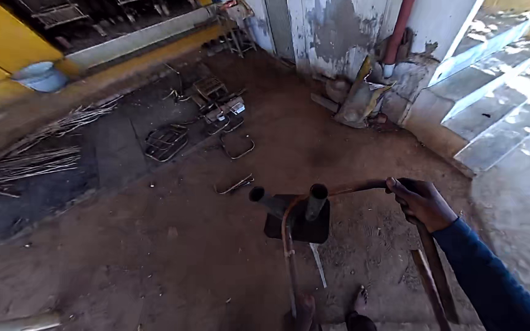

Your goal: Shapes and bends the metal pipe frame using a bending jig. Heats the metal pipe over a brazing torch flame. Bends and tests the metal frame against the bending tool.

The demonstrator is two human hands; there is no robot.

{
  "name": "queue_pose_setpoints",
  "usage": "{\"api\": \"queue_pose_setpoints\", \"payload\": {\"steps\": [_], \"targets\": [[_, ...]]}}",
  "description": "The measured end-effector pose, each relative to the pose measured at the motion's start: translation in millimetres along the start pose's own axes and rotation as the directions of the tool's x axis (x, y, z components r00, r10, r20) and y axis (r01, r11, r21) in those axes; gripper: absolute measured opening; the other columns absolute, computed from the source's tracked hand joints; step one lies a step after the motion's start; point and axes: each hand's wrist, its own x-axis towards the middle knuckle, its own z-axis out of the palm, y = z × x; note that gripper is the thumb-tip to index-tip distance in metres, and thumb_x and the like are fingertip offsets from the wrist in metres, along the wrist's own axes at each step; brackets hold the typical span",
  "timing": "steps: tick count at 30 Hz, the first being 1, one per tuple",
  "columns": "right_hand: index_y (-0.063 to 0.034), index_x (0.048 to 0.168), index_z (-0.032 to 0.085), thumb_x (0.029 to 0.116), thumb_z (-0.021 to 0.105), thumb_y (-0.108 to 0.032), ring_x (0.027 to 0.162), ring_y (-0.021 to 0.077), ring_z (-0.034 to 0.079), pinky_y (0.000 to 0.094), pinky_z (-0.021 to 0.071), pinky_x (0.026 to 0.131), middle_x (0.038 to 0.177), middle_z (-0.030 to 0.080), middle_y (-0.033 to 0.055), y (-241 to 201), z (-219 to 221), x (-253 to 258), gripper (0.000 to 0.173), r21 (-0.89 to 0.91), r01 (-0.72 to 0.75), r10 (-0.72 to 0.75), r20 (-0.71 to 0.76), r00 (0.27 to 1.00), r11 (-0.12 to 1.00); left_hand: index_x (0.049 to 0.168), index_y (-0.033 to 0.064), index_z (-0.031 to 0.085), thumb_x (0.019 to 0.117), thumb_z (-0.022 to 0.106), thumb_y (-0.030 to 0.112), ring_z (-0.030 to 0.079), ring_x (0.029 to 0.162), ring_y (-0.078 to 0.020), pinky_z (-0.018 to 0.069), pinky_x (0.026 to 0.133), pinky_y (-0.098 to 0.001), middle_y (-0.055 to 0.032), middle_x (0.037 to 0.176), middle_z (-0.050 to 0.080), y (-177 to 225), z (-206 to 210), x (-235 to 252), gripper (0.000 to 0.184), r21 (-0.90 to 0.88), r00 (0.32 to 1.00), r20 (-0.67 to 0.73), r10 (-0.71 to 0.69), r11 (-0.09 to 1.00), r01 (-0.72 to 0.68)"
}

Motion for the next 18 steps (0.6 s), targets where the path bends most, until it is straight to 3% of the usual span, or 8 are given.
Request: {"api": "queue_pose_setpoints", "payload": {"steps": [4,7,9,13,15,17,18], "targets": [[-0.0129,0.106,0.069,0.1031,0.058,-0.048,0.04,0.0078,0.033,0.0253,0.0342,0.035,0.058,0.04,-0.0034,16,12,-10,0.037,-0.025,-0.009,0.007,-0.087,0.996,1.0,0.073,0.0141,0.052,0.1065,0.049,0.04,0.036,0.036,-0.0046,0.0358,0.035,-0.0211,0.0061,0.048,0.039,-1,-9,0,0.042,-0.045,0.998,0.031,-0.063,0.997,0.065],[-0.0142,0.101,0.066,0.1014,0.055,-0.057,0.04,0.0109,0.037,0.0299,0.0384,0.036,0.061,0.044,-0.0013,32,33,-42,0.044,-0.035,0.0,-0.007,-0.223,0.975,0.999,0.07,0.0144,0.052,0.1024,0.057,0.046,0.037,0.035,-0.0043,0.036,0.034,-0.0206,0.0061,0.048,0.037,-4,-13,-1,0.046,-0.119,0.993,0.099,-0.061,0.99,0.072],[-0.0149,0.099,0.064,0.1018,0.055,-0.057,0.04,0.0105,0.036,0.0293,0.0376,0.035,0.061,0.043,-0.0016,46,44,-61,0.043,0.024,-0.007,0.013,-0.268,0.963,1.0,0.069,0.0141,0.051,0.1034,0.056,0.044,0.036,0.034,-0.0045,0.036,0.033,-0.0209,0.006,0.047,0.035,-5,-12,-4,0.046,-0.146,0.991,0.122,-0.061,0.986,0.079],[-0.0131,0.094,0.064,0.1009,0.056,-0.058,0.04,0.0097,0.033,0.0271,0.0336,0.036,0.057,0.039,-0.0021,33,21,-33,0.046,0.009,-0.019,0.021,-0.149,0.989,1.0,0.071,0.0142,0.051,0.1065,0.051,0.04,0.036,0.036,-0.005,0.036,0.036,-0.0215,0.0056,0.048,0.037,-2,-13,3,0.044,-0.106,0.988,0.134,-0.077,0.99,0.092],[-0.0111,0.097,0.066,0.1025,0.057,-0.051,0.037,0.0086,0.031,0.0254,0.0322,0.033,0.054,0.037,-0.0023,27,12,-23,0.042,0.032,-0.042,0.045,-0.111,0.993,0.999,0.071,0.0131,0.052,0.1072,0.05,0.038,0.037,0.037,-0.0054,0.0352,0.036,-0.0214,0.0046,0.048,0.039,-4,-12,4,0.044,-0.102,0.987,0.138,-0.082,0.99,0.096],[-0.0104,0.101,0.068,0.1041,0.057,-0.046,0.039,0.0094,0.034,0.026,0.0349,0.035,0.057,0.043,-0.0007,18,8,-22,0.037,0.041,0.017,-0.011,-0.143,0.99,0.999,0.07,0.0136,0.052,0.1062,0.052,0.038,0.038,0.037,-0.0051,0.0361,0.036,-0.0215,0.0049,0.048,0.04,-1,-9,2,0.044,-0.112,0.988,0.153,-0.031,0.993,0.048],[-0.0103,0.105,0.068,0.105,0.057,-0.044,0.043,0.0105,0.042,0.0271,0.0411,0.039,0.063,0.05,0.001,10,4,-25,0.035,0.041,0.086,-0.077,-0.178,0.981,0.995,0.07,0.0147,0.053,0.1048,0.055,0.04,0.039,0.037,-0.005,0.0373,0.036,-0.0219,0.0052,0.049,0.041,4,-7,1,0.043,-0.116,0.984,0.175,0.013,0.993,0.008]]}}
